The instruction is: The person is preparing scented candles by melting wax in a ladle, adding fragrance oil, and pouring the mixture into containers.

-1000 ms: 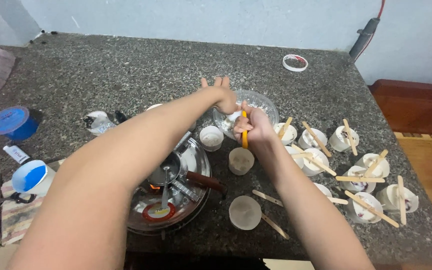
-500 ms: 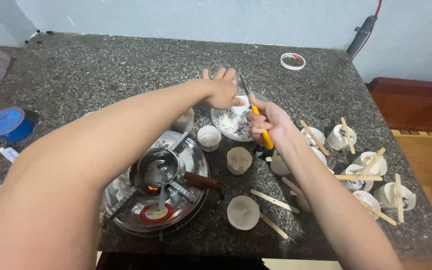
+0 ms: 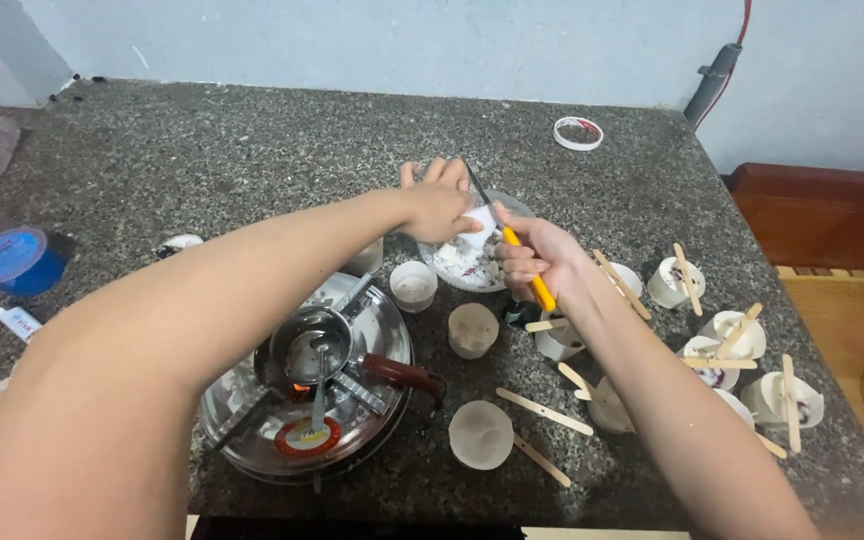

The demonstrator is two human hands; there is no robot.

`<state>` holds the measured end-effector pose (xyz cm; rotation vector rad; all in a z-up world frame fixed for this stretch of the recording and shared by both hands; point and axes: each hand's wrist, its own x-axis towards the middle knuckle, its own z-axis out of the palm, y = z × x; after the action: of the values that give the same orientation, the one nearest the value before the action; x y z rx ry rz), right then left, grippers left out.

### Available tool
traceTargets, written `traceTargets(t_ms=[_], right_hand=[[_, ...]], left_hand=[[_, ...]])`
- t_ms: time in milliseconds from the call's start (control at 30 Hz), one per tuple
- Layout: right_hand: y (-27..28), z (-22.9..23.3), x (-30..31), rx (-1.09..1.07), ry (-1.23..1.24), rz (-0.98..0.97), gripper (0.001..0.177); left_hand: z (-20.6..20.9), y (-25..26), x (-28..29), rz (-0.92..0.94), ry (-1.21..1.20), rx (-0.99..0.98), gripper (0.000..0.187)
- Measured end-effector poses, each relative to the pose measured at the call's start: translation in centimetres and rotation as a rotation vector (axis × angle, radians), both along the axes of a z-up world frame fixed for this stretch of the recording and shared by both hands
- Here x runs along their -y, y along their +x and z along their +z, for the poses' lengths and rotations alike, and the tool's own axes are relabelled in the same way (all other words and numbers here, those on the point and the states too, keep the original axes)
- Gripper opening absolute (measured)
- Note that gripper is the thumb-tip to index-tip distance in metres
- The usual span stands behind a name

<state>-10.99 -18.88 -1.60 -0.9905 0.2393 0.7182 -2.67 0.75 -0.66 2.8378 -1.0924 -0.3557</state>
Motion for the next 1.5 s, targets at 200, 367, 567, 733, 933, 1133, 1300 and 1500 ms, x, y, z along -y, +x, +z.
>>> traceTargets(t_ms=[200, 367, 567, 733, 933, 1133, 1300, 1500], right_hand=[[0.0, -0.8, -1.1, 0.023, -0.143, -0.029, 0.047], [-0.1, -0.3, -2.1, 0.036, -0.136, -0.117, 0.043], [0.3, -1.2, -2.6, -0.009, -0.171, -0.155, 0.039], [2.1, -2.7, -2.0, -0.018, -0.217, -0.142, 0.033], [0.4, 0.1, -1.1, 0.236, -0.573, -0.148, 0.036], [-1.0, 2.0, 0.2, 0.453, -0.859, -0.236, 0.039], [-4.0, 4.3, -0.7, 0.578, -0.95, -0.209, 0.038], [-9.6, 7.5, -5.5, 0.613, -0.885, -0.112, 0.038]], left_hand=[[-0.5, -0.3, -0.1, 0.028, 0.022, -0.033, 0.053], [-1.0, -1.0, 0.5, 0.101, 0.019, 0.016, 0.054], [1.6, -4.4, 1.3, 0.127, 0.12, 0.086, 0.05], [2.8, -5.2, 1.2, 0.059, 0.24, 0.146, 0.052], [2.0, -5.1, 0.6, 0.064, 0.303, 0.158, 0.053], [-1.7, -2.4, 1.9, 0.214, 0.186, -0.032, 0.058], [0.5, -3.0, 0.4, 0.26, 0.181, -0.113, 0.063], [9.3, -6.4, -8.1, 0.475, 0.069, -0.062, 0.061]])
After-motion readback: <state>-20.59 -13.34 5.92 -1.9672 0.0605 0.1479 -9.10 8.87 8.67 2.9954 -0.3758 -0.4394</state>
